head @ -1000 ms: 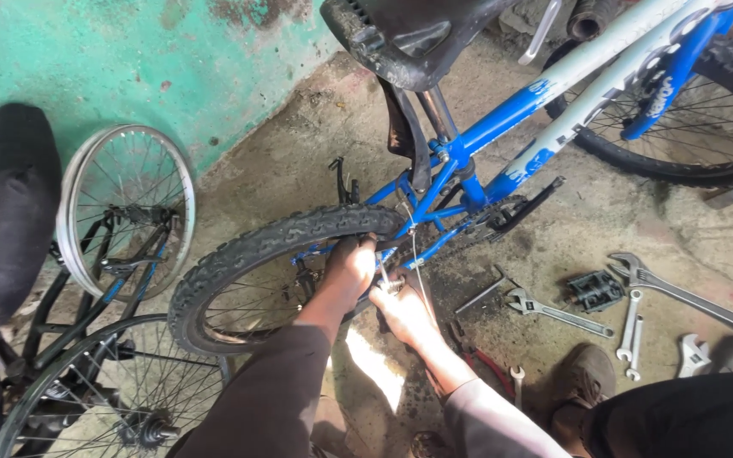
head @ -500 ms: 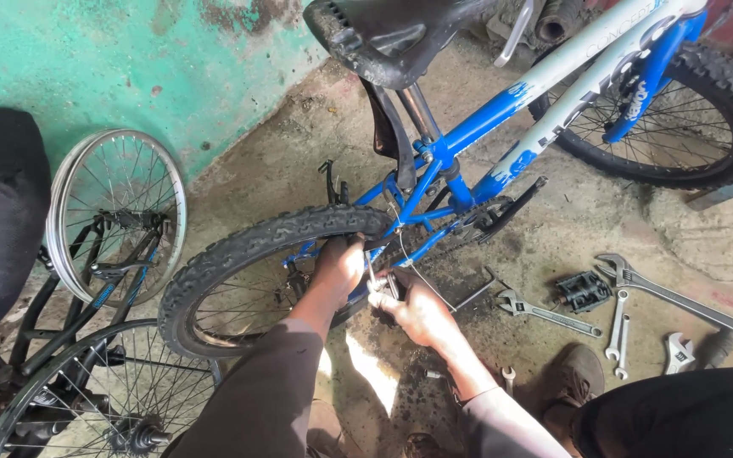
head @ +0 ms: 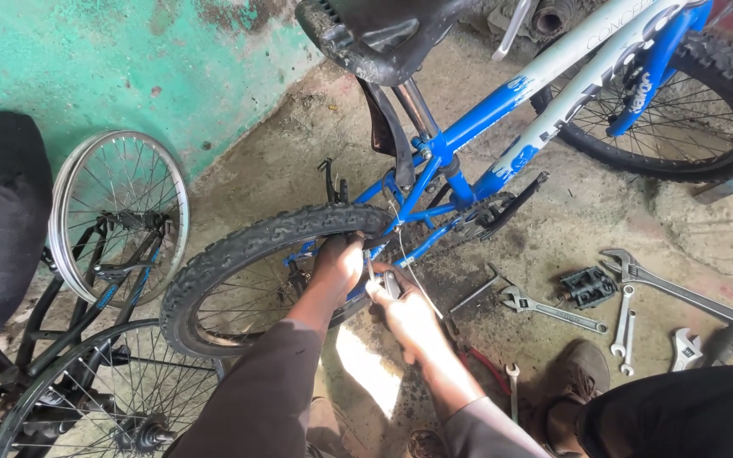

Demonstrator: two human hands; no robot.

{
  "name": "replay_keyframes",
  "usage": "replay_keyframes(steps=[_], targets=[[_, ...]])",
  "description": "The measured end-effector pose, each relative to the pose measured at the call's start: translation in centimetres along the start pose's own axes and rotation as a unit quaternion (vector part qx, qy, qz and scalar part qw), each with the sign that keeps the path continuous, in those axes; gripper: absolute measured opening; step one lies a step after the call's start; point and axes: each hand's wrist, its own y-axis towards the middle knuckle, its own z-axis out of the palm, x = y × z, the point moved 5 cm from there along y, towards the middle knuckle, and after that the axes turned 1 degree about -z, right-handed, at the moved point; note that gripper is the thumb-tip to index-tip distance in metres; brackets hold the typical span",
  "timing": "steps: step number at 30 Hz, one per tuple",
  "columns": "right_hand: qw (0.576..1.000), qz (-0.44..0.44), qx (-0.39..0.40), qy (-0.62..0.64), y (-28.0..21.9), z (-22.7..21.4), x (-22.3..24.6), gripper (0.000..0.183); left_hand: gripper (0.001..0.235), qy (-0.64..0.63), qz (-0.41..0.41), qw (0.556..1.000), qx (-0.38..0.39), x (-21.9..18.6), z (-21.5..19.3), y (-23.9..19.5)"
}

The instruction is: The person uses a wrench to tighten a bolt on the rear wheel axle of a blue and white bicycle. After securing the wheel, the person lifts the bicycle upright and continues to adjust the rear wheel area with their hands.

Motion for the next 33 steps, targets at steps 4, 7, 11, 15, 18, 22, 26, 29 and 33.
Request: replay_keyframes(steps=[4, 7, 11, 15, 18, 22, 26, 29, 33], targets=[[0.95, 0.085, 0.123, 0.274, -0.6, 0.0, 0.3, 0.048, 0.06, -0.006, 0.0, 1.0, 0.0, -0.4, -0.2, -0.6], [0.952, 0.06, 0.149, 0.259, 1.2, 0.3, -1.0, 0.047, 0.061, 0.001, 0.003, 1.0, -0.001, -0.5, -0.1, -1.1], [0.979, 0.026, 0.137, 0.147, 1.3, 0.1, -0.4, 0.045, 0.062, 0.014, 0.002, 1.0, -0.006, 0.3, 0.2, -0.1], [0.991, -0.026, 0.122, 0.055, 2.4, 0.1, -1.8, 0.04, 0.063, 0.028, -0.005, 1.0, 0.0, 0.2, 0.2, -0.4], [0.991, -0.068, 0.11, -0.046, 3.1, 0.1, -1.9, 0.038, 0.064, 0.044, -0.009, 0.999, -0.002, 0.8, 0.5, 1.2], [0.981, -0.096, 0.096, -0.135, 3.0, -0.1, -1.1, 0.038, 0.066, 0.06, -0.008, 0.998, -0.005, 1.0, 0.6, 1.9], [0.989, 0.016, 0.107, 0.105, 2.4, 0.5, -2.1, 0.042, 0.062, 0.032, -0.02, 0.999, -0.005, 0.3, 0.3, 0.6], [0.969, 0.058, 0.127, 0.201, 1.7, 0.8, -1.7, 0.042, 0.061, 0.005, -0.012, 1.0, -0.002, 0.6, 0.2, 0.0], [0.937, 0.065, 0.157, 0.305, 2.3, 1.1, -3.7, 0.045, 0.059, -0.011, -0.018, 1.0, 0.003, -0.9, -0.3, -1.9]])
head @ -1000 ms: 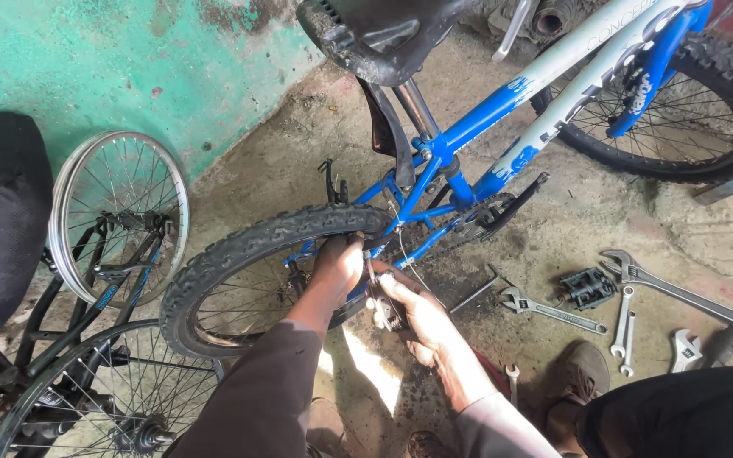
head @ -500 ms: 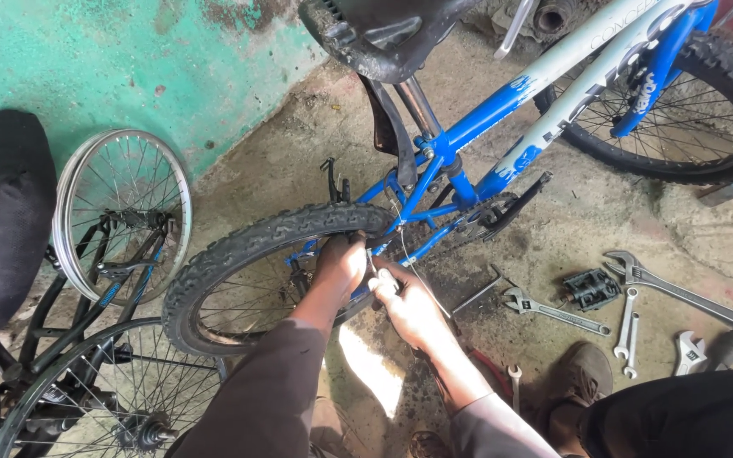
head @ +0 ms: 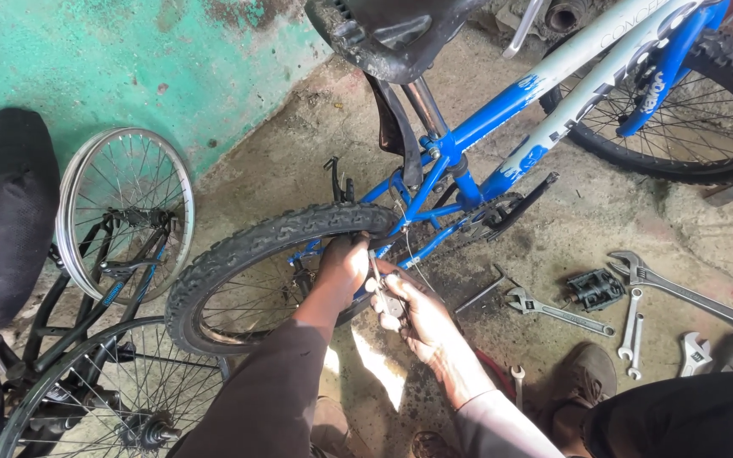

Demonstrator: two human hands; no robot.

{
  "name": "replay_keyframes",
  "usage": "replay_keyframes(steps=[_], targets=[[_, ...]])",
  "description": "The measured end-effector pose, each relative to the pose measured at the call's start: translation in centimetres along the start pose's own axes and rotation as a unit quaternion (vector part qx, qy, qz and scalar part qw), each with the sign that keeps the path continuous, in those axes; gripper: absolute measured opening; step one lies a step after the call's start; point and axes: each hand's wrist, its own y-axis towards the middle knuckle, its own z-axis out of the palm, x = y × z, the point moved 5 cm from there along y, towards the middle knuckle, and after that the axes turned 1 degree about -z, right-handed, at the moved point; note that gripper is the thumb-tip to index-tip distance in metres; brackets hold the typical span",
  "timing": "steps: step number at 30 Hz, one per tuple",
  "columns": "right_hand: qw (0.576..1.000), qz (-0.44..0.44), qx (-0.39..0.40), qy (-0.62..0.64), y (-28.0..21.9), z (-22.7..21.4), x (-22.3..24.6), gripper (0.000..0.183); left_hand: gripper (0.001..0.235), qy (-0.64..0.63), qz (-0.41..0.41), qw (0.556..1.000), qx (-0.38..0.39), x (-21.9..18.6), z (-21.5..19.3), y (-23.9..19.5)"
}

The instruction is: The person uses a wrench to tighten a bolt on the rear wheel axle of a blue and white bicycle. After securing the wheel, the person lifts the bicycle upright and continues to adjust the rear wheel area with their hands.

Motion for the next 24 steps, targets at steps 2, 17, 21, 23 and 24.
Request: replay_keyframes(steps=[2, 17, 21, 23, 24], targets=[[0.993, 0.039, -0.006, 0.114, 0.2, -0.5, -1.0, 0.051, 0.059, 0.006, -0.004, 1.0, 0.003, 0.0, 0.1, 0.3], [0.965, 0.109, 0.007, 0.24, 2.9, -4.2, -5.9, 0.044, 0.039, -0.095, 0.113, 0.987, 0.059, 0.6, 0.0, -1.3], [0.963, 0.126, 0.004, 0.239, 3.7, -4.7, -5.5, 0.04, 0.034, -0.152, 0.131, 0.979, 0.018, 2.8, 1.3, 2.0], [0.964, 0.131, -0.003, 0.231, 4.6, -5.9, -5.7, 0.04, 0.031, -0.27, 0.095, 0.958, 0.014, 3.1, 2.2, 2.7], [0.964, 0.13, 0.0, 0.231, 5.4, -6.0, -5.8, 0.04, 0.031, -0.27, 0.097, 0.958, 0.011, 3.0, 1.8, 2.7]])
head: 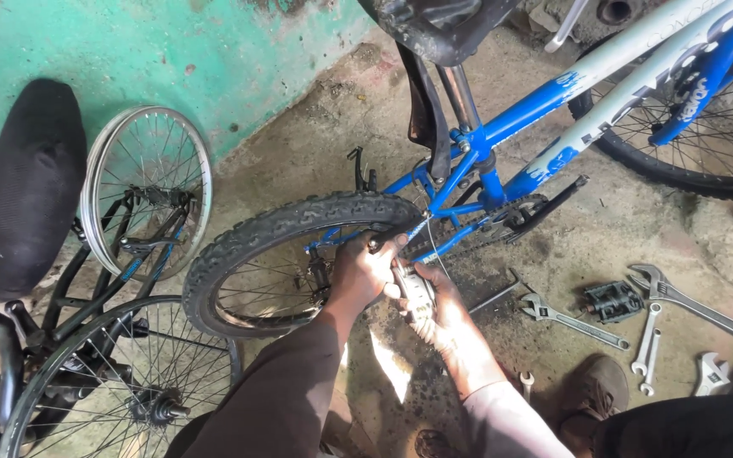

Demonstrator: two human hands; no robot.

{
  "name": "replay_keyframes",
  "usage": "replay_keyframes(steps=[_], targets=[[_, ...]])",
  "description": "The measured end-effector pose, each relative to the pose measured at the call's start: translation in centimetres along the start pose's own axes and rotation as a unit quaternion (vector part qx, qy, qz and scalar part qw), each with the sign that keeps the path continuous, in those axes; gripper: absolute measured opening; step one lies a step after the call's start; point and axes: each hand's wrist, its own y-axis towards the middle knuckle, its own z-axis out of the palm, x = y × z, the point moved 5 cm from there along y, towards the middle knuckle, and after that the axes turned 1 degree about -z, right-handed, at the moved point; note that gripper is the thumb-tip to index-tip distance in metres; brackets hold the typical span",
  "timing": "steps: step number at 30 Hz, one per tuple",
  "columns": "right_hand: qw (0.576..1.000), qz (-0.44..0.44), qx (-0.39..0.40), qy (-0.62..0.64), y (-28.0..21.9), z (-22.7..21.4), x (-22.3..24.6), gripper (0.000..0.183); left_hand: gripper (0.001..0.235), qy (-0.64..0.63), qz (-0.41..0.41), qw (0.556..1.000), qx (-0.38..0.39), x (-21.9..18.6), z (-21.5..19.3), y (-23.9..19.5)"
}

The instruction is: The person uses a wrench to tighten a bolt on the rear wheel axle of a blue and white bicycle. After securing the wheel, the person lifts the bicycle upright and continues to adjust the rear wheel area with their hands.

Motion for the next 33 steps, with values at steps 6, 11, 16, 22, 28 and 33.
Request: replay_keyframes(steps=[6, 11, 16, 22, 28, 33], targets=[[1.0, 0.011, -0.017, 0.018, -1.0, 1.3, 0.7, 0.034, 0.036, 0.021, -0.007, 0.999, -0.041, 0.6, 0.2, 0.2], [1.0, -0.004, -0.022, 0.012, -1.8, 1.7, 0.7, 0.032, 0.062, 0.256, 0.014, 0.966, 0.036, -4.6, 0.9, -4.7], [1.0, -0.011, 0.02, -0.021, -2.5, 2.8, 0.1, 0.039, 0.051, 0.155, 0.109, 0.98, 0.055, -2.3, -0.1, -1.1], [0.995, -0.048, 0.078, -0.051, -6.1, 8.6, 0.4, 0.049, 0.052, 0.18, 0.0, 0.983, -0.021, -0.2, 0.6, 0.8], [0.993, -0.009, 0.117, -0.015, -4.0, 5.1, -0.6, 0.046, 0.047, 0.175, -0.063, 0.982, -0.041, -2.4, 0.8, -1.6], [0.995, -0.044, 0.08, -0.044, -4.2, 6.5, 0.2, 0.039, 0.055, 0.227, -0.072, 0.971, -0.039, -2.2, 0.8, -1.6]])
